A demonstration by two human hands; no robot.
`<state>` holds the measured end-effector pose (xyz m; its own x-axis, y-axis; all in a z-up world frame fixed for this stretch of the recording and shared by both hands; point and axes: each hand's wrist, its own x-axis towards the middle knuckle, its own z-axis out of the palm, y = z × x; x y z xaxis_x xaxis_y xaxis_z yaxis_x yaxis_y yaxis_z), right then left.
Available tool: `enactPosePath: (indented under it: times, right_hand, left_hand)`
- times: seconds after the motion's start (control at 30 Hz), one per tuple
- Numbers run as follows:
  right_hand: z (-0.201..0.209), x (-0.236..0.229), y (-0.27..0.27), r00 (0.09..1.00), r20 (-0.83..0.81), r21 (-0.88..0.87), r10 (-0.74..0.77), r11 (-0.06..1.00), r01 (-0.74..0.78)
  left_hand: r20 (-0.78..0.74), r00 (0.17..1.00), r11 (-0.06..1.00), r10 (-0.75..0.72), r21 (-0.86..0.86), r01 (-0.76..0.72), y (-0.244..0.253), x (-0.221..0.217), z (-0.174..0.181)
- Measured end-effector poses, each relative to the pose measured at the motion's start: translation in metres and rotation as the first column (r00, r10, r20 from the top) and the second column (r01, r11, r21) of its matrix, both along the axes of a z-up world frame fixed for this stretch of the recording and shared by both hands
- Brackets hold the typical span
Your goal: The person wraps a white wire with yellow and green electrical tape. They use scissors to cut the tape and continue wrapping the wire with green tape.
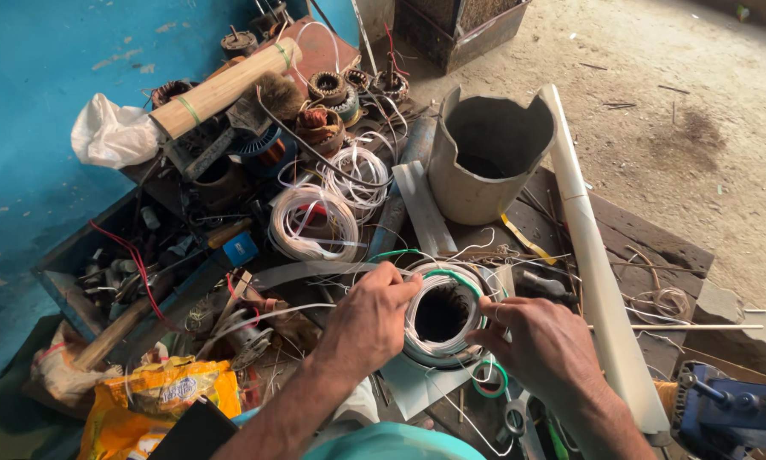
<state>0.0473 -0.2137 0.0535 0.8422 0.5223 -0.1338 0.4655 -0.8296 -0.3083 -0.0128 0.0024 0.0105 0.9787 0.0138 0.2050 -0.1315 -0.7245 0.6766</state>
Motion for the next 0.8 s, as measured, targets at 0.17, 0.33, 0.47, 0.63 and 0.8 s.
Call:
enactPosePath:
  times: [0.17, 0.33, 0.47, 0.63, 0.8]
  right_hand:
    - [0.004, 0.002, 0.0, 0.999, -0.021, 0.002, -0.026, 1.0, 0.026]
    - [0.0, 0.006, -0.003, 1.0, 0.028, 0.1, 0.007, 0.995, -0.009]
    - [-0.011, 0.014, 0.005, 0.987, 0.102, 0.194, -0.121, 0.976, 0.099]
    - [-0.033, 0.037, 0.019, 0.981, 0.18, 0.411, -0.078, 0.912, -0.003]
    - [-0.047, 0.046, 0.023, 0.982, -0.12, 0.413, -0.146, 0.892, 0.183]
  left_hand:
    - [-0.042, 0.999, 0.999, -0.03, -0.028, 0.029, 0.007, 0.003, 0.005]
    - [0.048, 0.994, 0.993, 0.103, -0.064, -0.1, -0.007, 0.004, -0.001]
    - [0.049, 0.97, 0.967, 0.237, -0.105, -0.231, -0.013, 0.003, -0.012]
    - [-0.222, 0.953, 0.93, 0.206, -0.26, -0.262, -0.002, 0.013, -0.029]
    - [-0.152, 0.976, 0.895, 0.158, -0.396, -0.206, 0.012, 0.021, -0.039]
